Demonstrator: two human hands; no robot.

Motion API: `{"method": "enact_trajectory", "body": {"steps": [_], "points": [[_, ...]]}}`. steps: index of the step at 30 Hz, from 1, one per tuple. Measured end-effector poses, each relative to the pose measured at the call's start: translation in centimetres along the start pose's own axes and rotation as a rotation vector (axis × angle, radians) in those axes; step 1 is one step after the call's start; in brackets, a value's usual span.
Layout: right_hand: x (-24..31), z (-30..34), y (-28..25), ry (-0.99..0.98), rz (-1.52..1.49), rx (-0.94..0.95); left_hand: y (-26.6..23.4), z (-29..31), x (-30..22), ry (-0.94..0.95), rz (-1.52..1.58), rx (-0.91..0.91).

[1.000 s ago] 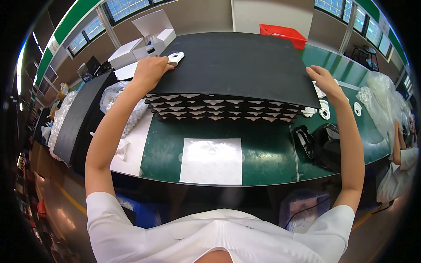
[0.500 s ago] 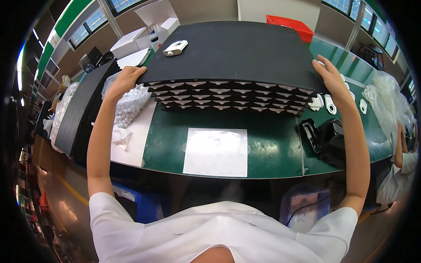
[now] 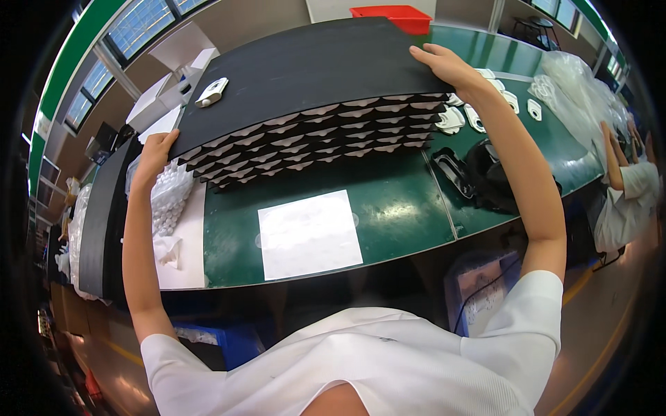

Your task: Assembling and organizing small white plastic components on a factory production line.

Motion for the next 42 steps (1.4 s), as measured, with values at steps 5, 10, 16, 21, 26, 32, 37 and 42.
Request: {"method": "enact_trajectory", "body": {"steps": [5,10,16,21,26,32,37,42], "points": [[0.8,0.1,0.7,-0.001,-0.018,0.113,0.5,-0.8,0.4,-0.067,0.028,0.013],[1.4,0.9,0.8,0.003,-0.039,0.111,0.2,-0.6,0.6,-0.065,0.004,0.012],[1.1,0.8,0.9,0.017,-0.089,0.108,0.2,-0.1,1.7,-0.157,0.072,0.064],[0.8,0.1,0.8,-0.029,-0.109,0.149,0.3,-0.1,1.6,-0.054,0.097,0.081],[1.6,0.8,-2.3,-0.095,-0.020,-0.130,-4.3,1.7,-2.1,0.088,-0.298,-0.243],[8.4,6.9,-0.6,-0.547,0.062,0.110,3.8,8.9,-11.7,0.385,0.231,0.274],[6.5,10.9,8.2,-0.416,0.503,0.709,12.8,11.1,-16.3,0.393,0.226,0.676],[5.6,8.8,9.4,-0.330,0.602,0.642,14.8,8.4,-15.9,0.268,0.196,0.697]]}}
Point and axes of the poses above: each hand's wrist, its own z-axis away from the middle knuckle, its own y-axis out of the palm, x = y × z, the point moved 9 cm from there along -z, towards the middle knuckle, and after that the axes turned 1 degree about z, right-handed, at the moved point
